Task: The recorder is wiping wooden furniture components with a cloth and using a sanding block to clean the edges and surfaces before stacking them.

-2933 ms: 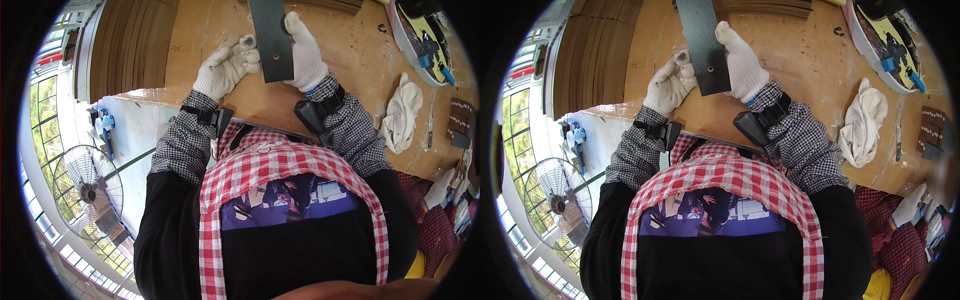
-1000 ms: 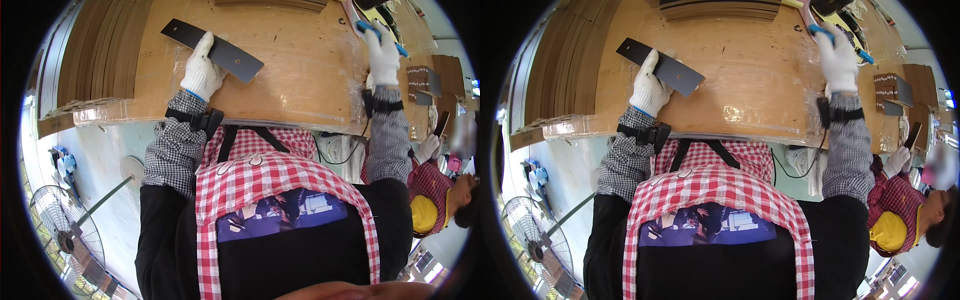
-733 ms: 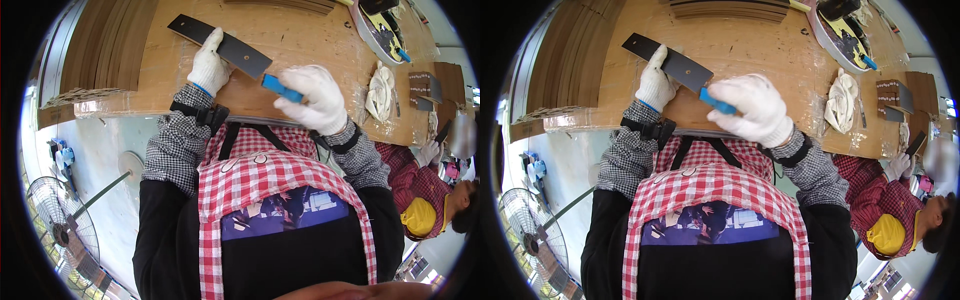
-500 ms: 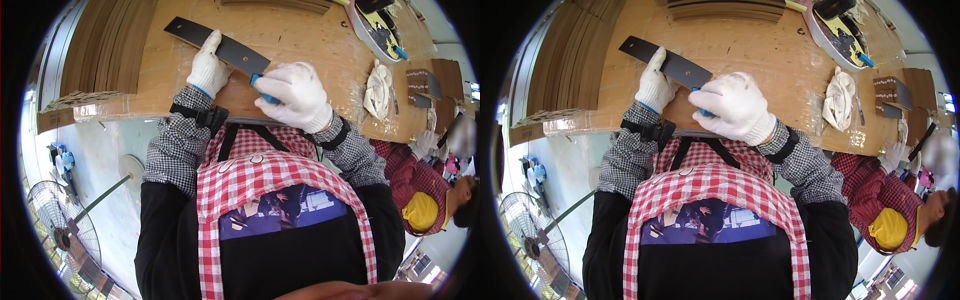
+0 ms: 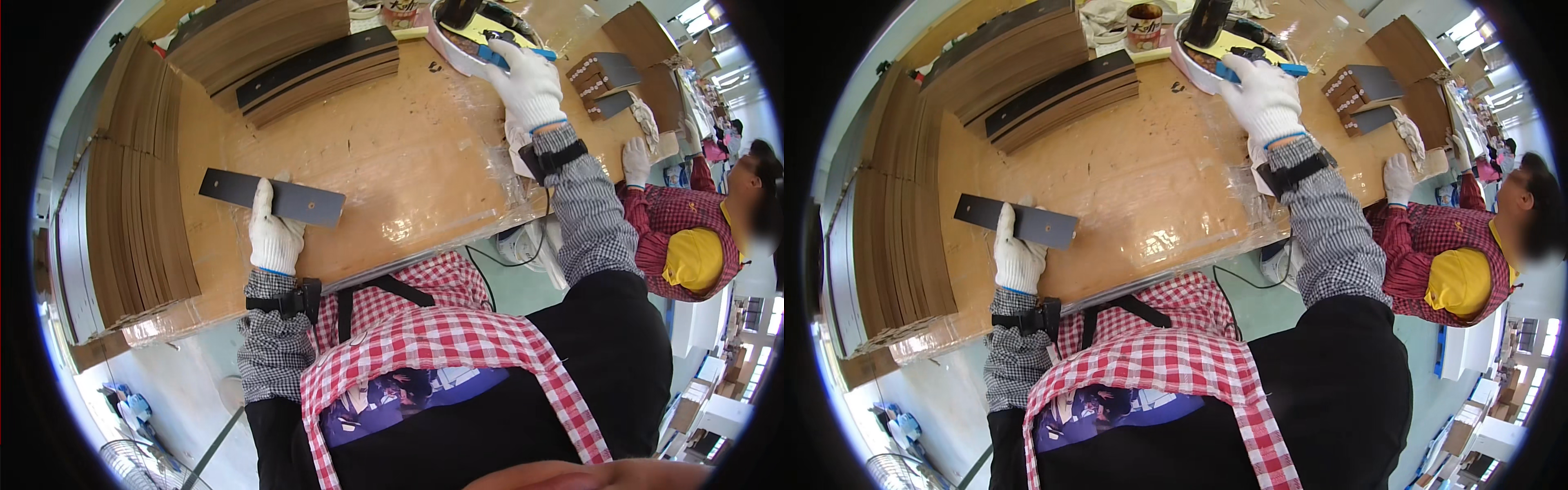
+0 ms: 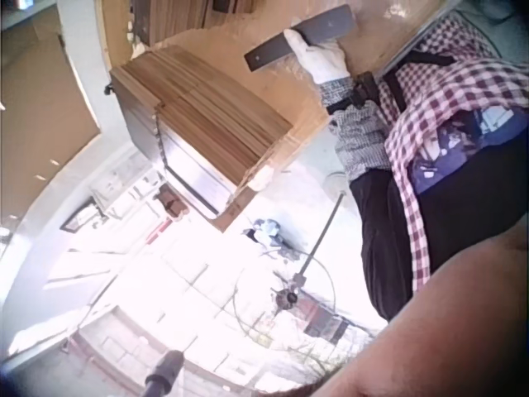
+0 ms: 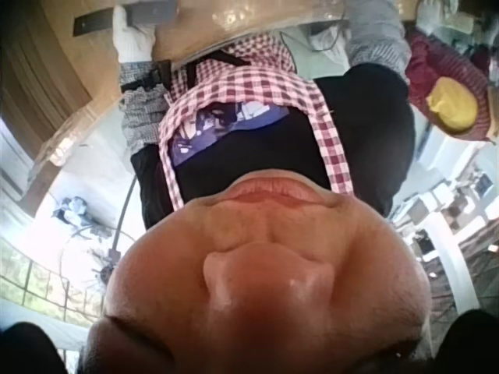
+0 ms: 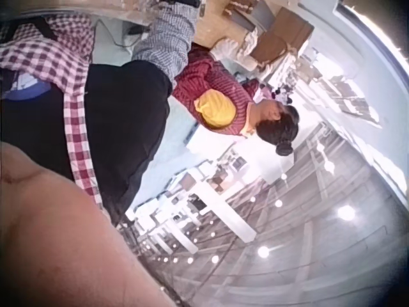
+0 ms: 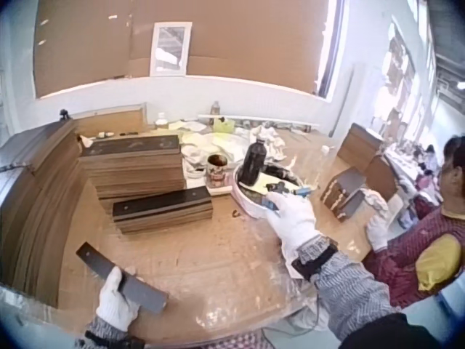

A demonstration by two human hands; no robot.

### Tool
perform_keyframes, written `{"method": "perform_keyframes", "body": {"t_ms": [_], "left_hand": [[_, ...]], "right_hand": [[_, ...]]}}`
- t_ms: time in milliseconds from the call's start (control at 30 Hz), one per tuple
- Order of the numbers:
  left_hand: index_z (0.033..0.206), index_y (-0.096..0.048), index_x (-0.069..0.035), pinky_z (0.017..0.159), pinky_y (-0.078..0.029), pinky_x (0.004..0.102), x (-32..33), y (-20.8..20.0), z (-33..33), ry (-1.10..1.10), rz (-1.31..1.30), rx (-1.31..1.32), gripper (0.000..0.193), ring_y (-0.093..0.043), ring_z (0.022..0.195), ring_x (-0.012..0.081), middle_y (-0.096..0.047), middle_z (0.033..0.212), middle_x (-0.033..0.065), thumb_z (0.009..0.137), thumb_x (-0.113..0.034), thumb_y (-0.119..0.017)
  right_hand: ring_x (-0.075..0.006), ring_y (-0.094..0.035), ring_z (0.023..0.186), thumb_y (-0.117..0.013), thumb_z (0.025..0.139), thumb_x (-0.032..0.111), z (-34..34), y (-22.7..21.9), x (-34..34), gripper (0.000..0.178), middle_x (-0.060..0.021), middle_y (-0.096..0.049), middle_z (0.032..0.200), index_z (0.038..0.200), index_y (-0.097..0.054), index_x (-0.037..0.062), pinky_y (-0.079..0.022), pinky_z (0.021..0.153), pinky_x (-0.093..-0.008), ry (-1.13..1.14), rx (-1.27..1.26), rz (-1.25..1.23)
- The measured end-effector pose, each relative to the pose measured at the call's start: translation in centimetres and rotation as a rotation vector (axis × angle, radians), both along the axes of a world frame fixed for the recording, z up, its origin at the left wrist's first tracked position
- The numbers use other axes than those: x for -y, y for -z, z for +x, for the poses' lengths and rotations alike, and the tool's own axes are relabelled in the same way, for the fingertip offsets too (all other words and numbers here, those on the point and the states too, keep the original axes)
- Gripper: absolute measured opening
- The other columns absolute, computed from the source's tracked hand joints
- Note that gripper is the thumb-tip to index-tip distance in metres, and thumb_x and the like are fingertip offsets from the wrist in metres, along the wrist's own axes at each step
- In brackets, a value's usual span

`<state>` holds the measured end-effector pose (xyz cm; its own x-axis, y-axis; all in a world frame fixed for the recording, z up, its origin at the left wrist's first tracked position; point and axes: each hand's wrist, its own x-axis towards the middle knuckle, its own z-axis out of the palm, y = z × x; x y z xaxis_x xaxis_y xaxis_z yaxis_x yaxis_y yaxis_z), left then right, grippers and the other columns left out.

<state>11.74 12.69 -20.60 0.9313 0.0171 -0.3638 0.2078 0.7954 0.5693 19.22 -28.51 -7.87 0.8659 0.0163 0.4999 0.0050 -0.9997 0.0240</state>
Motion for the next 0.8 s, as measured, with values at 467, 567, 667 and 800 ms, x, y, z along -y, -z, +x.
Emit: {"method": "perform_keyframes", "body": {"t_ms": [467, 567, 667, 800], "left_hand": [[0.120, -0.060, -0.002, 0.081, -0.057, 0.0496, -0.1, -0.3, -2.0, 0.129, 0.081, 0.066, 0.034, -0.068, 0.095, 0.0323, -0.071, 0.103, 0.0178, 0.101, -0.029, -0.061], [0.121, -0.059, 0.000, 0.083, -0.058, 0.0437, 0.5, -0.4, -2.8, 0.122, 0.225, 0.098, 0.031, -0.069, 0.097, 0.0271, -0.071, 0.104, 0.0151, 0.100, -0.022, -0.062], [0.126, -0.058, 0.003, 0.088, -0.056, 0.0355, -0.1, -1.3, -3.6, 0.227, 0.566, 0.218, 0.034, -0.068, 0.097, 0.0204, -0.071, 0.104, 0.0112, 0.098, -0.016, -0.065], [0.125, -0.060, 0.003, 0.089, -0.054, 0.0320, -1.0, -6.5, -4.9, 0.243, 0.398, 0.265, 0.035, -0.067, 0.097, 0.0182, -0.071, 0.103, 0.0090, 0.095, -0.014, -0.069]], "right_hand": [[-0.0321, -0.063, 0.119, -0.069, 0.089, 0.027, -3.5, 2.8, -3.3, 0.051, -0.0217, -0.065, 0.128, 0.132, -0.061, 0.0005, -0.048, 0.104, -0.0402, -0.301, -0.314, 0.499], [-0.0301, -0.064, 0.120, -0.070, 0.088, 0.028, -6.8, 4.3, -8.7, 0.055, -0.0208, -0.065, 0.131, 0.134, -0.060, -0.0004, -0.048, 0.105, -0.0365, -0.481, -0.626, 0.708], [-0.0307, -0.065, 0.118, -0.071, 0.086, 0.033, -8.4, 3.8, -15.0, 0.062, -0.0212, -0.066, 0.128, 0.138, -0.058, 0.0026, -0.049, 0.103, -0.0365, -0.569, -0.897, 0.845], [-0.0323, -0.070, 0.103, -0.069, 0.084, 0.038, -8.1, 2.9, -20.9, 0.060, -0.0203, -0.072, 0.111, 0.133, -0.061, 0.0048, -0.052, 0.093, -0.0379, -0.749, -1.203, 0.789]]}}
